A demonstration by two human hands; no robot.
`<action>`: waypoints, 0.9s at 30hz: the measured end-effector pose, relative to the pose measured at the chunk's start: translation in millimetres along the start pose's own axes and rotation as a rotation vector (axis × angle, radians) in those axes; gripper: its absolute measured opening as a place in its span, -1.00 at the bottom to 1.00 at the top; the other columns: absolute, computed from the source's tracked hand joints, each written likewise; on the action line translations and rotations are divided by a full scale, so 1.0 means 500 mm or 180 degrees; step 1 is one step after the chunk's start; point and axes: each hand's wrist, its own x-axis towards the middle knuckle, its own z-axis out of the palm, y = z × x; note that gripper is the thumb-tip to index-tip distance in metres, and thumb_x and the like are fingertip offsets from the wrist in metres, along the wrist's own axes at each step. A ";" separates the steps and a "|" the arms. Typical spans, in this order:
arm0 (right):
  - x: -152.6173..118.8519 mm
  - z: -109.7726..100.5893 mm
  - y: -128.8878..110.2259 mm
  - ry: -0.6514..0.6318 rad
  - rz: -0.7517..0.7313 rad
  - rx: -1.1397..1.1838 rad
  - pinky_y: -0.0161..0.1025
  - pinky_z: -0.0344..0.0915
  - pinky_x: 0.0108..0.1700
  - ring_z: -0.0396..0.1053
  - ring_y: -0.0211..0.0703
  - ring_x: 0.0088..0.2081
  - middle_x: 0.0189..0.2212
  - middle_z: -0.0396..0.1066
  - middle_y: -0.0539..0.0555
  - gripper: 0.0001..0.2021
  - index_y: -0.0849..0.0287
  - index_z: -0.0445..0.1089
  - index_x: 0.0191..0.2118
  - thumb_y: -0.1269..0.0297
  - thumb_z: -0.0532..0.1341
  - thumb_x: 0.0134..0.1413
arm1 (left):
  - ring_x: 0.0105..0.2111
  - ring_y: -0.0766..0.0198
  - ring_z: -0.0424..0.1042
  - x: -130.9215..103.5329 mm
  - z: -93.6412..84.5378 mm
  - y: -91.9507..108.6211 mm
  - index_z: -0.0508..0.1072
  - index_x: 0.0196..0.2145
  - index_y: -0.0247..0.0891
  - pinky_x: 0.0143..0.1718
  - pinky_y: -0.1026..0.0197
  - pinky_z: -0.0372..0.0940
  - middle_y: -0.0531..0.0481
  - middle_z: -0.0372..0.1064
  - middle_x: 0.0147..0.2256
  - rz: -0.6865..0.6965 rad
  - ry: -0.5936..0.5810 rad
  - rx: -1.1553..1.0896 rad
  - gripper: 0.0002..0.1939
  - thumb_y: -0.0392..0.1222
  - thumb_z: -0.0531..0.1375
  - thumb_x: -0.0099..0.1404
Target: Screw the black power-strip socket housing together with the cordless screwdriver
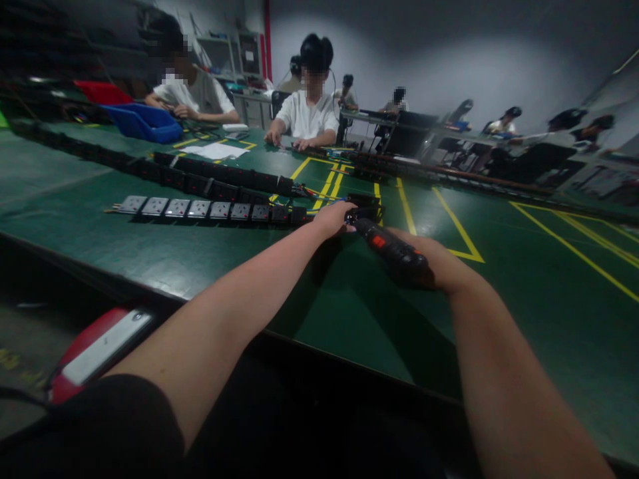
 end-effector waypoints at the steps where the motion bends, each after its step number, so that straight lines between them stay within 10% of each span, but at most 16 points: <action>1: 0.000 -0.001 0.002 -0.0054 0.0016 0.0020 0.28 0.63 0.22 0.67 0.42 0.22 0.31 0.64 0.24 -0.13 -0.01 0.36 0.57 0.15 0.41 0.13 | 0.38 -0.11 0.55 0.001 0.002 -0.003 0.52 0.44 -0.12 0.47 -0.08 0.40 -0.19 0.54 0.41 0.0007 0.0009 0.0009 -0.28 -0.11 0.51 0.38; 27: 0.004 -0.002 -0.010 -0.0050 0.0123 0.0124 0.23 0.61 0.28 0.65 0.37 0.26 0.32 0.63 0.23 -0.18 -0.01 0.44 0.49 0.20 0.47 0.08 | 0.36 -0.13 0.55 0.002 0.003 -0.004 0.53 0.44 -0.17 0.45 -0.08 0.40 -0.23 0.55 0.39 0.0041 0.0037 -0.0001 -0.27 -0.11 0.51 0.37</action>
